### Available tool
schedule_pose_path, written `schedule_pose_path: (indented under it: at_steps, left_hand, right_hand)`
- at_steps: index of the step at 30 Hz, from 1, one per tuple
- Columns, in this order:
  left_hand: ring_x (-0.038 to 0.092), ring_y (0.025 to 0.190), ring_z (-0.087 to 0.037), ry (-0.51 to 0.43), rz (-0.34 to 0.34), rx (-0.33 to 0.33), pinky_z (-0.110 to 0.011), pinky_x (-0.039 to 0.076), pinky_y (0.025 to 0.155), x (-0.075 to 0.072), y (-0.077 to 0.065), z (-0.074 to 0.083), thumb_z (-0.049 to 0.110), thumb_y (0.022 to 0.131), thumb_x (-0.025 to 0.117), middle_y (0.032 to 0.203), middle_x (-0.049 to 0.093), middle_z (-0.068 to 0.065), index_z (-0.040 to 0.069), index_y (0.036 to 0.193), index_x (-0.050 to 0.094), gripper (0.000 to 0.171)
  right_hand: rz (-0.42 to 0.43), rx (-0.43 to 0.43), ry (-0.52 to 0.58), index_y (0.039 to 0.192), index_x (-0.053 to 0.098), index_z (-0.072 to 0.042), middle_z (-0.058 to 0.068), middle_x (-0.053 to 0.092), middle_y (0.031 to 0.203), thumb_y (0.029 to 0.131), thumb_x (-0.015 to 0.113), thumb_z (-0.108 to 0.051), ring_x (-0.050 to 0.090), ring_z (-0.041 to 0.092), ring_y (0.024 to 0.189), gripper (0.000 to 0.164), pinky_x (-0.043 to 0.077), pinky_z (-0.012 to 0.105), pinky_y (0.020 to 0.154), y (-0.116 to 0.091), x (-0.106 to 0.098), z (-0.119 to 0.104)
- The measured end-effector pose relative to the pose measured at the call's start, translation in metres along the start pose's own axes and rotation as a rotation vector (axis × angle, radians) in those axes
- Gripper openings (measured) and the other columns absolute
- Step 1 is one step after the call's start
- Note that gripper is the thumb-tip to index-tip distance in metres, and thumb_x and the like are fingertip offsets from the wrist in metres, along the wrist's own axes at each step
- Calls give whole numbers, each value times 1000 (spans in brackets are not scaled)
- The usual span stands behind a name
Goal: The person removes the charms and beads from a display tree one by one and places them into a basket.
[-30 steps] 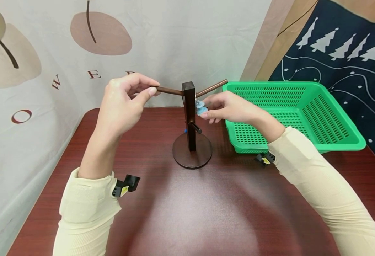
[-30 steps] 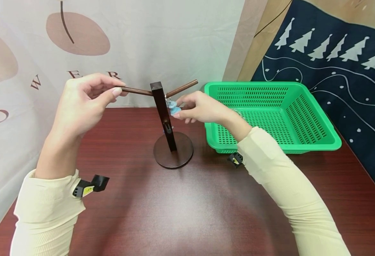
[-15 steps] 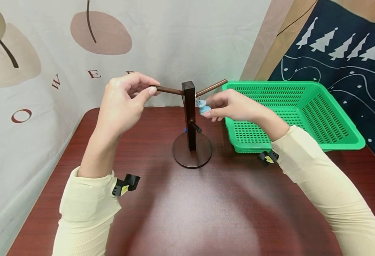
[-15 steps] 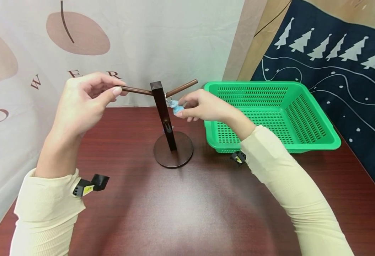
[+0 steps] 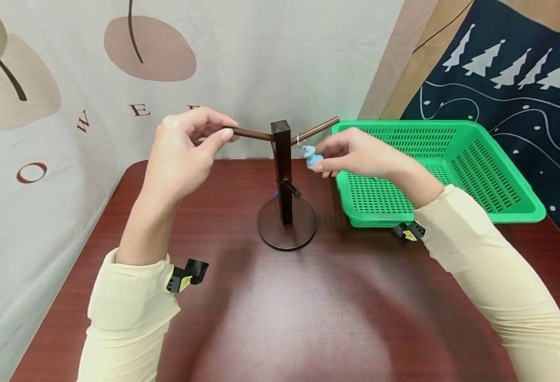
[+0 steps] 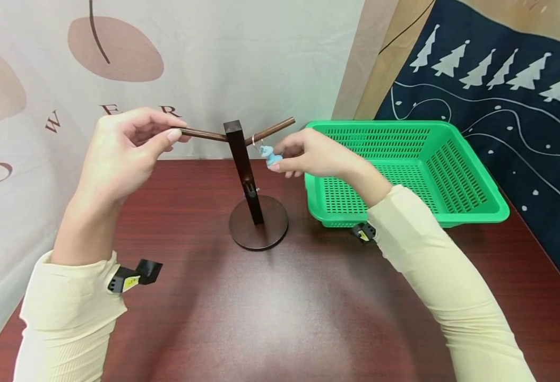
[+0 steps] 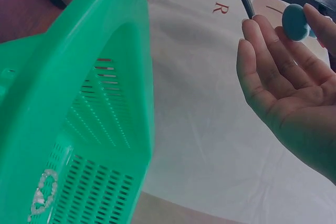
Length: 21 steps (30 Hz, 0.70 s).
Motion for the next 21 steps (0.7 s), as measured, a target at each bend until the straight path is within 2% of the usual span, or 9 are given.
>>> schedule_pose_path:
  at_steps: [10, 17, 21]
  left_hand:
    - [54, 71, -9, -7, 13, 10, -19, 40, 66, -1, 0, 1, 6, 87, 61, 87, 68, -11, 4, 97, 69, 13]
    - [54, 71, -9, -3, 14, 14, -19, 40, 65, -1, 0, 0, 6, 87, 60, 86, 67, -10, 5, 97, 69, 13]
    - [54, 71, -9, -3, 14, 19, -19, 41, 66, -1, 0, 0, 6, 87, 60, 86, 67, -10, 5, 97, 69, 13]
  right_hand:
    - [6, -44, -35, 102, 64, -2, 14, 64, 81, 86, 64, -18, 59, 22, 75, 23, 48, 38, 71, -4, -6, -7]
    - [23, -36, -64, 98, 65, -3, 8, 63, 79, 86, 65, -19, 55, 31, 78, 20, 45, 30, 67, -6, -11, -6]
    - [33, -16, -79, 99, 66, -4, 8, 64, 81, 86, 65, -21, 55, 30, 79, 22, 43, 28, 67, -8, -14, -3]
Point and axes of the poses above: each hand's wrist, its own y-axis towards the middle knuckle, its own x-axis out of the palm, z = x × y, the point moved 10 cm from there along y, towards the middle knuckle
